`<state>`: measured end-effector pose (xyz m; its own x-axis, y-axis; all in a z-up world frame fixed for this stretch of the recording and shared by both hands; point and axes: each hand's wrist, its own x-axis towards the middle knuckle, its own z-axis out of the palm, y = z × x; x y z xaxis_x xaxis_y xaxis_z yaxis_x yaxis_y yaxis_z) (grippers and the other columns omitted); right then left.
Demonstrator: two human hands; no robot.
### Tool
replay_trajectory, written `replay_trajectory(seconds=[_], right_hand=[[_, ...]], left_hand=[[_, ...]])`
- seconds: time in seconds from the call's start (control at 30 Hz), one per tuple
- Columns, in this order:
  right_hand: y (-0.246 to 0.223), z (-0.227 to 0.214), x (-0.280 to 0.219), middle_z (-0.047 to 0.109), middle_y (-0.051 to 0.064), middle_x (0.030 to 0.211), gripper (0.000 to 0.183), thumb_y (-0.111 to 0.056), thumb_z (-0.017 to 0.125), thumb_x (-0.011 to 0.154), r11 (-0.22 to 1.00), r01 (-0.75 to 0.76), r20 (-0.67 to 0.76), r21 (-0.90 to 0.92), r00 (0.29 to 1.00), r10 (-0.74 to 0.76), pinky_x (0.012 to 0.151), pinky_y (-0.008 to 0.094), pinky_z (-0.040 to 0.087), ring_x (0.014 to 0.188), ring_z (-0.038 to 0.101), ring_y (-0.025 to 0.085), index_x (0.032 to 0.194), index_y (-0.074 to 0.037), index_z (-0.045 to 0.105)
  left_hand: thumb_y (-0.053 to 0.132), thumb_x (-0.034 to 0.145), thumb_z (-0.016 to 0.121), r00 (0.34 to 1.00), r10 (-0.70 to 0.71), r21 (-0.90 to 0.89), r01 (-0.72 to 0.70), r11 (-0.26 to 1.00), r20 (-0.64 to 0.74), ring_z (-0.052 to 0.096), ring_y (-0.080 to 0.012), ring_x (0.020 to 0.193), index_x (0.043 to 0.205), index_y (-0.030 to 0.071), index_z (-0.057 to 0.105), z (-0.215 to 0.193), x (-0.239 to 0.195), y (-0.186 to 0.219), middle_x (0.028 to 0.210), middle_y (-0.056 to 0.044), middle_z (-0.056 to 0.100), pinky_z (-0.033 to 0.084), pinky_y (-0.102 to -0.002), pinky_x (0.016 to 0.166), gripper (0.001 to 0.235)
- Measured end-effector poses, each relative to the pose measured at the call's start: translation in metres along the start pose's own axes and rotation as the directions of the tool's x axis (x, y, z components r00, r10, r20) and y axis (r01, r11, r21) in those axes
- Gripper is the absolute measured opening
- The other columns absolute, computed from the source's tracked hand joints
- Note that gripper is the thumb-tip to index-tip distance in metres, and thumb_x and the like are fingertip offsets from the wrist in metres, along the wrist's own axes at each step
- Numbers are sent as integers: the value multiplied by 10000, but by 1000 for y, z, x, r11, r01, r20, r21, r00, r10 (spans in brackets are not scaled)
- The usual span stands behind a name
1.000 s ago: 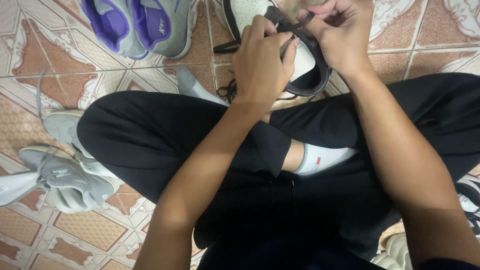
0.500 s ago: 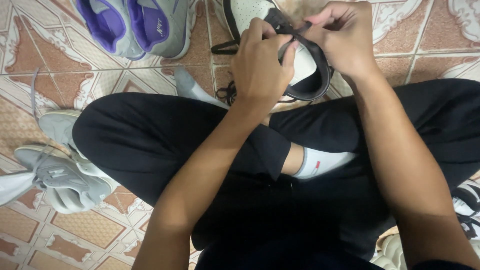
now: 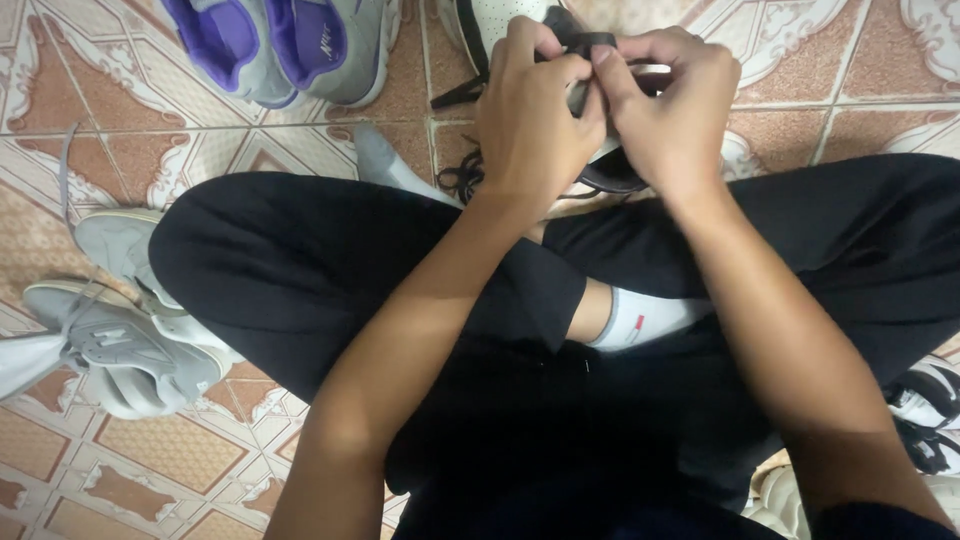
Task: The person is sitting on the floor and threading laces through the eyelets of a sneaker.
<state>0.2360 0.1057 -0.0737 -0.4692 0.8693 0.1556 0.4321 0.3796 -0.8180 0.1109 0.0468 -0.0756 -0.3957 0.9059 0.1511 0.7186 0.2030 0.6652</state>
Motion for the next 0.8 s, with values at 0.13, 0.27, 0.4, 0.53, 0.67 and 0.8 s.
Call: replay_trajectory(seconds=[0.13,0.27,0.4,0.53,0.67,0.8], right_hand=[[0,2,-4,688,177,862,100,71,789,998,999,41,-38,-31,998,-43,631,289,465,704,570,215,1057,150,796],[7,4,-4,680,170,871,96,78,780,1003,997,74,-77,5,994,-74,643,288,464,729,573,211,1065,150,793],[10,6,-3,671,174,858,86,96,792,989,991,133,-89,24,987,-131,624,287,482,687,580,208,1043,161,780],[7,9,-3,651,178,840,74,113,795,940,987,159,-129,-10,979,-159,619,291,505,681,582,218,1002,151,783],[2,9,-7,642,163,886,88,70,794,916,969,211,-187,-126,954,-233,652,321,515,733,597,247,988,119,782],[-5,8,-10,647,146,888,75,30,789,890,909,282,-206,-308,913,-353,666,354,514,733,600,273,955,64,778]], left_hand=[[148,770,799,1000,11,4,-11,1000,-14,541,-268,912,847,67,783,1,0,-3,1034,-67,488,546,-396,721,113],[140,780,787,998,59,-98,-61,993,-19,519,-275,926,844,45,766,8,3,-14,1033,-76,503,520,-374,748,116],[128,763,781,999,43,-117,-43,992,2,497,-305,933,827,96,778,15,3,-23,1037,-82,511,497,-404,814,73],[133,765,779,1000,25,-96,-26,995,-17,472,-317,926,779,90,776,18,3,-23,1003,-106,473,478,-398,842,46],[125,727,781,999,-27,-38,26,999,-35,435,-328,927,703,100,759,14,-3,-14,1026,-116,432,447,-400,847,41],[84,711,760,998,-69,38,69,997,-8,428,-360,939,663,94,754,-1,-15,1,1021,-141,427,405,-443,906,49]])
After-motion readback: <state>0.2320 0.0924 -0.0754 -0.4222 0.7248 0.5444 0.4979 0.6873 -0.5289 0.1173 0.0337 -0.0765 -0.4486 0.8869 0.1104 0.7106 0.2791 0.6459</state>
